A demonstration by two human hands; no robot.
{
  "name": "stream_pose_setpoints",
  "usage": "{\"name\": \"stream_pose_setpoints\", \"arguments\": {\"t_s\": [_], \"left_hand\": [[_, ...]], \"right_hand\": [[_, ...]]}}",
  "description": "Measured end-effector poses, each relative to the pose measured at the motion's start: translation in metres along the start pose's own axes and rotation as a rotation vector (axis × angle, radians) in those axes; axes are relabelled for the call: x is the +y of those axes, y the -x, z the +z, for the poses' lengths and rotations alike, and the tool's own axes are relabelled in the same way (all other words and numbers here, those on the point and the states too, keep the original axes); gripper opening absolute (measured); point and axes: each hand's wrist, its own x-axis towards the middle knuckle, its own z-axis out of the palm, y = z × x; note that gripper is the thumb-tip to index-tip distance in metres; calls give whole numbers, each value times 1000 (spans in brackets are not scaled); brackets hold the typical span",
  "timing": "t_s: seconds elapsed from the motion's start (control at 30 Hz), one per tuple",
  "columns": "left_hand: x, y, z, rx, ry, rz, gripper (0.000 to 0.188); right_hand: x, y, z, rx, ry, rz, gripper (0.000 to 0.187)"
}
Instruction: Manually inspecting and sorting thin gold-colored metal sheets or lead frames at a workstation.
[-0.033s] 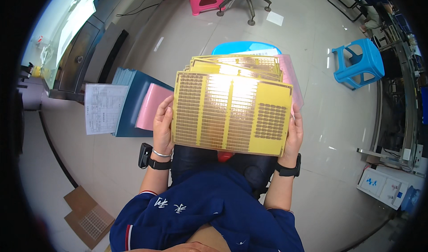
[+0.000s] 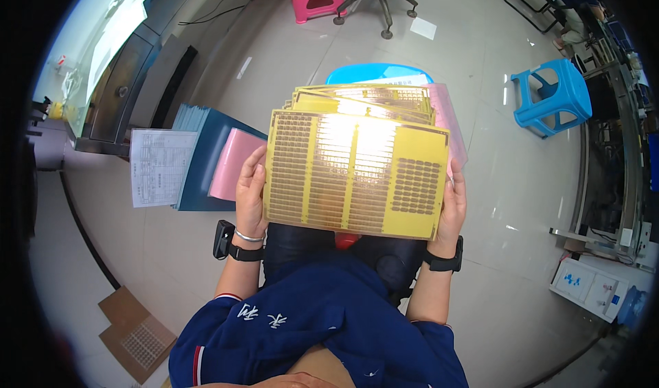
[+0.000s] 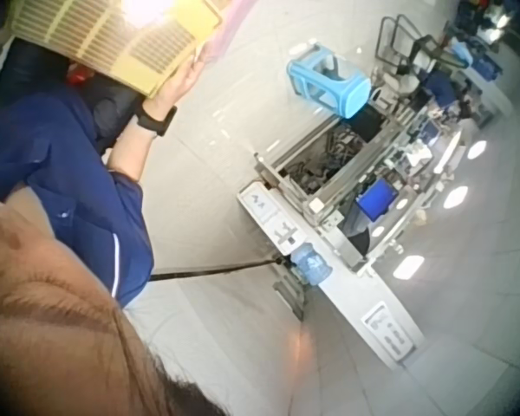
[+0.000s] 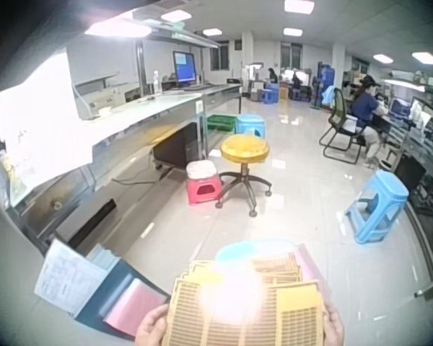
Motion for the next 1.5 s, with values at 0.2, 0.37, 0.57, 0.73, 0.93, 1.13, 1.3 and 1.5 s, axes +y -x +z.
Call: {"name": "stream_pose_setpoints", "arguments": {"t_s": [0.2, 0.37, 0.57, 0.73, 0.93, 1.13, 1.3, 1.5], "left_hand": [[-6, -2, -4, 48, -40, 12, 34], [-8, -3, -9, 55, -37, 12, 32], [-12, -6, -17, 77, -43, -1, 30], [-12, -7, -17, 83, -47, -6, 29], [-15, -7, -20, 97, -35, 61, 29], [-8, -8, -9, 137, 0, 117, 31], [-5, -7, -7, 79, 33, 49, 36], [-1, -6, -2, -74, 247, -85, 49]], "right_hand": [[-1, 2, 4, 1, -27, 15, 39], [-4, 3, 9, -47, -55, 21, 42], [-7, 6, 16, -73, -49, 26, 43], [-7, 5, 15, -94, -55, 12, 43], [-7, 3, 17, -98, -36, 16, 42], [-4, -1, 11, -97, 25, 141, 41], [1, 1, 5, -30, 125, 166, 37], [1, 0, 2, -21, 133, 140, 38]]}}
